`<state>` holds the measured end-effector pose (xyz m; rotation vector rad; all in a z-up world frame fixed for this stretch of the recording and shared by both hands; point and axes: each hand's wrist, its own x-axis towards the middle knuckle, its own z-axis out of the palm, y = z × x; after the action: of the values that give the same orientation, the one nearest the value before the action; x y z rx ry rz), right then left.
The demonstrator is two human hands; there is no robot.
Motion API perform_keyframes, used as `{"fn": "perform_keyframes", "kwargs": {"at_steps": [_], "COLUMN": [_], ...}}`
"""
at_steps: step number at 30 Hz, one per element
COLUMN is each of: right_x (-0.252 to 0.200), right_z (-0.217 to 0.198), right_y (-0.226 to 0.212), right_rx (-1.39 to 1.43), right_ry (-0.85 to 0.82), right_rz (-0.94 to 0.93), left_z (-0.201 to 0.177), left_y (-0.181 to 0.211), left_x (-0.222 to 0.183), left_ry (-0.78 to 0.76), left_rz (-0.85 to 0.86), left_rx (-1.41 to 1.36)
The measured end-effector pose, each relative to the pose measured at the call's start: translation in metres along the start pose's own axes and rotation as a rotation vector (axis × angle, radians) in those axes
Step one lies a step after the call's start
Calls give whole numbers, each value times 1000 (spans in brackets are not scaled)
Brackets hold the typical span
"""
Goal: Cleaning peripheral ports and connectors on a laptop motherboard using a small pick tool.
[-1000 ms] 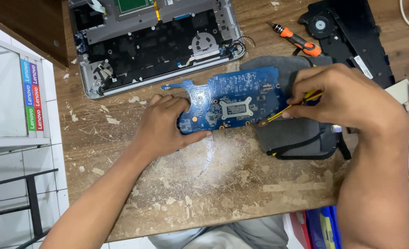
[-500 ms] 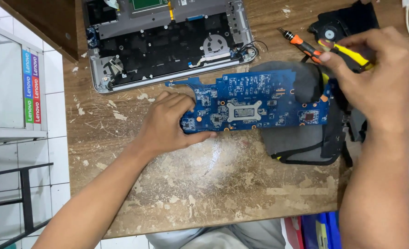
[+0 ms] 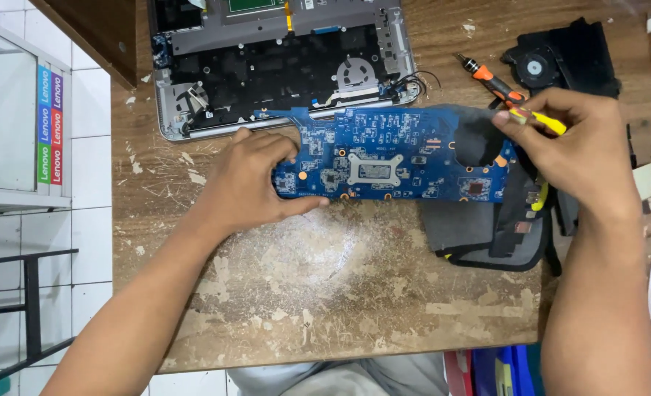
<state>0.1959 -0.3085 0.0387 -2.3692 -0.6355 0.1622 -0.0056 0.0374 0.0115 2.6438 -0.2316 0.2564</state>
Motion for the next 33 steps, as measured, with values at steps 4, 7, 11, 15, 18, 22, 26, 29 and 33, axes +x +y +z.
{"fn": "perform_keyframes", "kwargs": {"at_steps": [4,7,11,15,18,22,26,29,33], "right_x": [-4,-8,-11,-13,-13,-11,-13,-18,-20], "right_z": [-2,-5,2,9,13,23,38,46,59], "right_y": [-9,-9,-10,-14,-22,-19,-37,-53,-61], "right_rx": [154,152,244,245,337,257,357,422,441], "right_ry": [10,53,90,115,65,-19,-139,-180,-209], "right_rz": [-143,-253,-225,-82,-21,-80,-35,-32,-75], "left_z": [-10,-16,-27,-39,-48,-64,-81,-93,-105], "left_y": [-3,-13,-16,-15,-15,-4,10,25,31], "left_x": [-2,-6,-10,-12,-14,-9,-5,-6,-6], "left_ry": [-5,26,51,32,-81,-264,-537,-563,-488], "left_rz": [-54,-38,-38,3,-75,-319,-609,-735,-792], "left_rx": [-13,-14,-22,-24,-31,33,58,45,150]}}
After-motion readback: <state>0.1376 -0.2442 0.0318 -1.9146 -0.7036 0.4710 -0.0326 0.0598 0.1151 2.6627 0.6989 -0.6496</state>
